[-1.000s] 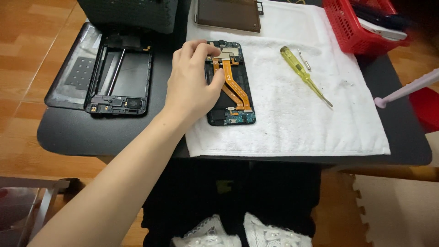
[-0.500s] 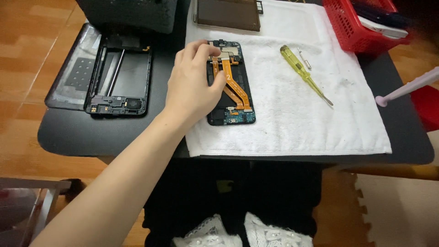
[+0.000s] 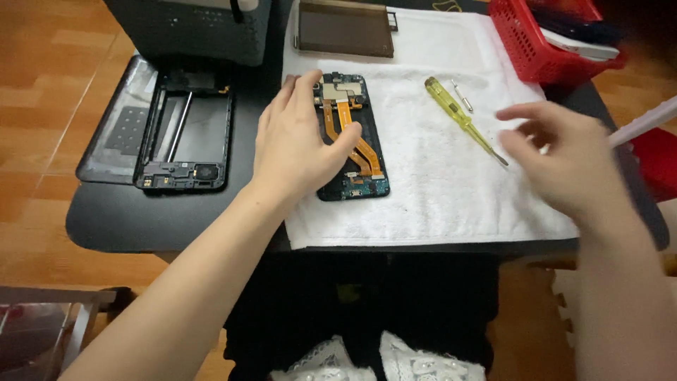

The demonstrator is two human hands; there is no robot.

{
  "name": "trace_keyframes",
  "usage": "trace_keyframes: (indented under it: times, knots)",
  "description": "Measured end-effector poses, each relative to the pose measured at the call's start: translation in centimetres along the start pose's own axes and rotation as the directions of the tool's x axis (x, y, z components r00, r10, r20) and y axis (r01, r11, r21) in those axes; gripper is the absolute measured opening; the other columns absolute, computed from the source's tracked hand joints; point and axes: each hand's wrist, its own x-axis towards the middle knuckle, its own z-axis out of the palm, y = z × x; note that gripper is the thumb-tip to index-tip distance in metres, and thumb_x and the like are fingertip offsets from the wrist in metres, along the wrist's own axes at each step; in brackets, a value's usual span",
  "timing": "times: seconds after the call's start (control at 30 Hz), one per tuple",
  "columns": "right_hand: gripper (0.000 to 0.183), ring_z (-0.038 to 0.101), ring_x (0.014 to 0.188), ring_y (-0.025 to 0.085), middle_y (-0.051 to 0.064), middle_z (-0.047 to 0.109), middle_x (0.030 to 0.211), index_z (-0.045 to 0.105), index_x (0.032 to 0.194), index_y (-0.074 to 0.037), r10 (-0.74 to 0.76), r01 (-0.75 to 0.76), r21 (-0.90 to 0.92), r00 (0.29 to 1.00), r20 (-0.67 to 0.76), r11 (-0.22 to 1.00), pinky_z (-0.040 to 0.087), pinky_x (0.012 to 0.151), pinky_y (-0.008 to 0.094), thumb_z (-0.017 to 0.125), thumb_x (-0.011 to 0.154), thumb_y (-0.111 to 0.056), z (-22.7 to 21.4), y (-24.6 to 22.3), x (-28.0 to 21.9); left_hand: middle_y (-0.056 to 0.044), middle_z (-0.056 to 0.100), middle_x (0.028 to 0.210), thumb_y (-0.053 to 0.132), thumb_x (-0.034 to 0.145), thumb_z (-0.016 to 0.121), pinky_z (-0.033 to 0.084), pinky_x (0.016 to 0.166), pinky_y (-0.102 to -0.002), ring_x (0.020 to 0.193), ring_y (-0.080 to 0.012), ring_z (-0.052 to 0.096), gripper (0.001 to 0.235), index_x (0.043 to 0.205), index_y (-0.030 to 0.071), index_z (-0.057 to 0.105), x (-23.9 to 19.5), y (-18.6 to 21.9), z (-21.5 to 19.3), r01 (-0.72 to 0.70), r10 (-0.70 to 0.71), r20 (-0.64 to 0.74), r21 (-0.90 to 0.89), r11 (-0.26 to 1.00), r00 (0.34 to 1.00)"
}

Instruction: Disassembling a smartphone by detaching ribbon cables and removing internal components using a screwdriver and hands.

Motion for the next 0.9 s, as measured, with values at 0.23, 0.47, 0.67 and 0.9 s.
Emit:
trace_keyframes:
  times: [0.23,0.47,0.67,0.9]
  knots:
    - [0.031,0.059,0.085,0.025,0.005,0.066,0.099,0.069,0.118,-0.015,0.297,-0.216,-0.312,0.924,0.242,0.925,0.043,0.071,0.044,0.066,0.095,-0.036,1.8,-2.1,3.0,-0.013,0.049,0.151,0.063,0.080,0.064,0.023,0.116,-0.052,0.141,-0.0356,0.041,0.097,0.155,0.018,0.024,0.3,0.3,-0.6,0.037,-0.036,0.071,-0.013,0.999,0.997]
    - [0.025,0.060,0.085,0.023,0.010,0.071,0.101,0.075,0.107,-0.005,0.207,-0.118,-0.295,0.934,0.291,0.948,0.045,0.071,0.040,0.066,0.100,-0.027,1.6,-0.5,5.3,-0.013,0.051,0.154,0.062,0.084,0.077,0.030,0.112,-0.060,0.140,-0.0392,0.044,0.116,0.160,0.028,-0.002,2.4,0.9,-0.5,0.050,-0.055,0.174,0.033,0.998,0.983]
    - [0.010,0.068,0.084,0.017,0.006,0.075,0.084,0.064,0.115,-0.006,0.015,-0.026,-0.149,0.997,-0.074,0.989,0.048,0.072,0.045,0.061,0.113,-0.016,0.7,4.4,5.7,-0.026,0.047,0.146,0.088,0.082,0.072,0.013,0.114,-0.075,0.148,-0.0413,0.032,0.127,0.161,0.034,-0.011,2.5,1.6,2.1,0.050,-0.074,0.075,0.286,0.957,0.994]
    - [0.017,0.062,0.098,0.038,0.022,0.066,0.113,0.070,0.120,-0.007,-0.004,-0.058,-0.383,0.987,-0.160,0.922,0.049,0.082,0.055,0.068,0.105,-0.014,2.8,8.1,5.6,-0.030,0.043,0.145,0.067,0.075,0.082,0.009,0.117,-0.072,0.145,-0.0413,0.032,0.131,0.161,0.035,-0.011,2.6,2.4,2.4,0.088,-0.128,0.112,0.305,0.948,0.985]
